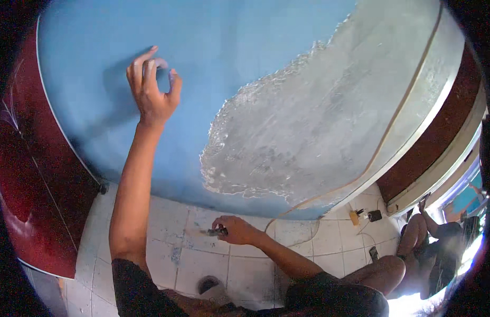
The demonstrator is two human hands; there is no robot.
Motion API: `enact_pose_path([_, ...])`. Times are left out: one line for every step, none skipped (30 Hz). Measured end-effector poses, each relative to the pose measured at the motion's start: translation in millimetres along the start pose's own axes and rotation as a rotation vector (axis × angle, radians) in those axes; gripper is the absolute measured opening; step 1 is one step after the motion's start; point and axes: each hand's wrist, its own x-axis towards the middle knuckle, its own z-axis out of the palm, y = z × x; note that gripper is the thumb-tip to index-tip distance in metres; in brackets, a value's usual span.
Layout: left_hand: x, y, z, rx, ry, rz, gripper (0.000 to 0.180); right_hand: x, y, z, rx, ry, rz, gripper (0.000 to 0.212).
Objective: The person scrapes paint off a wall using a putty knife.
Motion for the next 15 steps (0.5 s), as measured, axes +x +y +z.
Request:
enact_pose_path([2, -1, 0, 0.015, 0.015, 0.013, 0.014, -1, 4, -1, -0.076, -0.097, -0.02, 0.032])
enact_pose_path([3, 2, -1, -0.007, -0.001, -0.007, 0.014, -3, 7, 0, -0.085, -0.085, -0.02, 0.032])
enact_pose_path([5, 2, 1, -0.014, 0.011, -0.002, 0.014, -5, 11, 0, -0.013, -0.046, -0.124, 0.025])
enact_pose_path([7, 3, 2, -0.01, 0.006, -0.005, 0.015, -6, 15, -1, 0.058, -0.007, -0.229, 0.021])
enact_pose_path([9, 2, 1, 0.002, -0.003, -0.007, 0.015, -4, 10, -3, 0.052, -0.002, -0.236, 0.021])
enact_pose_path([13, 2, 0, 0.002, 0.004, 0.001, 0.015, -2, 4, -4, 0.098, -0.039, -0.238, 0.021])
enact_pose_path([17, 2, -2, 0.002, -0.002, -0.007, 0.015, -1, -2, -7, 0.143, -0.075, -0.241, 0.023])
enact_pose_path([21, 5, -2, -0.002, -0.008, -0.018, 0.015, -2, -11, -15, 0.148, -0.147, -0.203, 0.025])
enact_pose_path([26, 7, -3, -0.005, -0.002, -0.008, 0.015, -3, -18, -22, 0.144, -0.138, -0.21, 0.025])
enact_pose_path([31, 11, -4, -0.022, -0.002, -0.02, 0.015, -5, -24, -29, 0.182, -0.083, -0.263, 0.024])
enact_pose_path([27, 8, -3, -0.042, -0.002, -0.053, 0.015, -3, -25, -34, 0.216, -0.036, -0.297, 0.023])
enact_pose_path([22, 5, -2, -0.047, 0.004, -0.062, 0.015, 0, -21, -38, 0.209, -0.036, -0.288, 0.023])
enact_pose_path([17, 2, -2, -0.045, -0.001, -0.072, 0.015, 3, -16, -42, 0.249, 0.069, -0.359, 0.021])
enact_pose_path([20, 6, -1, -0.044, -0.007, -0.065, 0.015, 2, -14, -50, 0.292, 0.184, -0.445, 0.02])
enact_pose_path([23, 7, -2, -0.045, -0.003, -0.057, 0.015, -1, -23, -63, 0.29, 0.19, -0.452, 0.02])
